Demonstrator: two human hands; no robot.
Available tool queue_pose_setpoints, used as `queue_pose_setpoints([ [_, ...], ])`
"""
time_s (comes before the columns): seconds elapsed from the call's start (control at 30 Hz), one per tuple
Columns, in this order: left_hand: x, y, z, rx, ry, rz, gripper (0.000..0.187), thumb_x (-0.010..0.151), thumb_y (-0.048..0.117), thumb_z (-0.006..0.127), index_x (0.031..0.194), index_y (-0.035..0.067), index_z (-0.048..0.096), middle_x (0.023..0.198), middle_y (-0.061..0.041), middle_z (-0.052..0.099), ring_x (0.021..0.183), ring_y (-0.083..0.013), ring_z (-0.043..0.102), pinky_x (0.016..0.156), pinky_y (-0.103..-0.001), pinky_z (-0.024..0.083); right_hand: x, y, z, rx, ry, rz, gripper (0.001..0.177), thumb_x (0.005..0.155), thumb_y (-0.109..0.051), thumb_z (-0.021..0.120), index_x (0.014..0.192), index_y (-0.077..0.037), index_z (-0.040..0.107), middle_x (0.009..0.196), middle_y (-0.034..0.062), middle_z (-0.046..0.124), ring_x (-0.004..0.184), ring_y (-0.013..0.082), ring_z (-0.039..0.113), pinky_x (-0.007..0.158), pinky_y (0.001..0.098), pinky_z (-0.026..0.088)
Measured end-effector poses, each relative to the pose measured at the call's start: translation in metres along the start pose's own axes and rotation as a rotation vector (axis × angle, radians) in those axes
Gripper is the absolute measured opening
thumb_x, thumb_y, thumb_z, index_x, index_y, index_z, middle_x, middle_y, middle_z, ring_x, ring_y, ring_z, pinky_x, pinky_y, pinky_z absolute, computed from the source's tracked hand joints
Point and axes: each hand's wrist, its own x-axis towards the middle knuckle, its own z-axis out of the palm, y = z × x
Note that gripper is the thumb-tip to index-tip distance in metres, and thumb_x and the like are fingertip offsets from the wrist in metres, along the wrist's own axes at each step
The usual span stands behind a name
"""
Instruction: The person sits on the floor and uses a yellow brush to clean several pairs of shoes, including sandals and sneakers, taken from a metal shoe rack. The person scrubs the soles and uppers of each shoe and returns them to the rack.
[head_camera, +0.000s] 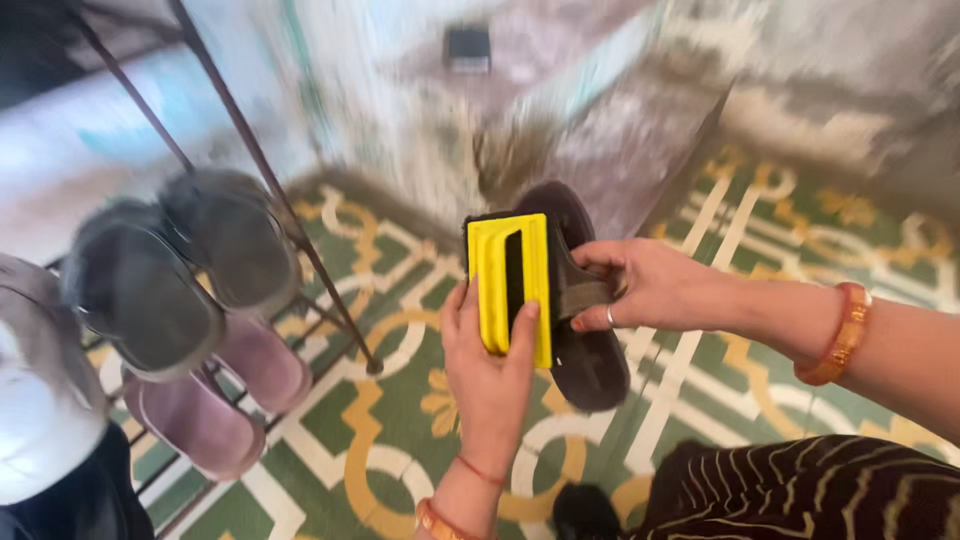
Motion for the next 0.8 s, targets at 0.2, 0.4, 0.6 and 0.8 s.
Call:
queue_pose_setpoints([
  [0.2,0.023,0.071,-0.025,0.029,-0.012,0.191,0.056,0.086,0.033,0.078,0.133,0.005,0.065,0.140,-0.019,0.056,0.126,-0.0368,0.059,0.104,-0.043,0.048,-0.052,-0.028,-0.021,0.111,0.204,-0.246,0.045,0.068,-0.010,0.086,0.111,-0.006,0.072,0.097,0.0048,0.080,0.089,0.0147,0.072,0.081,0.0301,0.059],
  [0.4,0.017,0.088,-0.037,-0.034,-0.130,0.216,0.057,0.085,0.034,0.078,0.132,0.004,0.064,0.139,-0.018,0.056,0.125,-0.0373,0.058,0.102,-0.044,0.047,-0.087,-0.036,-0.026,0.239,0.451,-0.120,0.040,0.072,-0.005,0.084,0.111,-0.005,0.076,0.096,0.0076,0.080,0.088,0.0153,0.070,0.081,0.0302,0.058],
  [0.6,0.002,0.103,-0.050,0.005,0.106,0.159,0.056,0.087,0.037,0.076,0.130,0.004,0.064,0.137,-0.018,0.059,0.121,-0.0358,0.062,0.101,-0.043,0.050,-0.092,-0.046,-0.020,0.249,0.333,-0.310,0.048,0.072,0.001,0.083,0.118,-0.011,0.073,0.100,0.0023,0.078,0.089,0.0143,0.069,0.085,0.0322,0.058],
  [0.8,-0.003,0.114,-0.054,0.177,0.074,0.298,0.055,0.090,0.036,0.075,0.133,0.004,0.064,0.138,-0.023,0.055,0.121,-0.0394,0.060,0.099,-0.045,0.050,-0.090,-0.060,-0.012,0.457,0.423,-0.419,0.048,0.073,0.002,0.078,0.119,-0.009,0.073,0.105,0.0046,0.079,0.091,0.0143,0.074,0.086,0.0324,0.064],
])
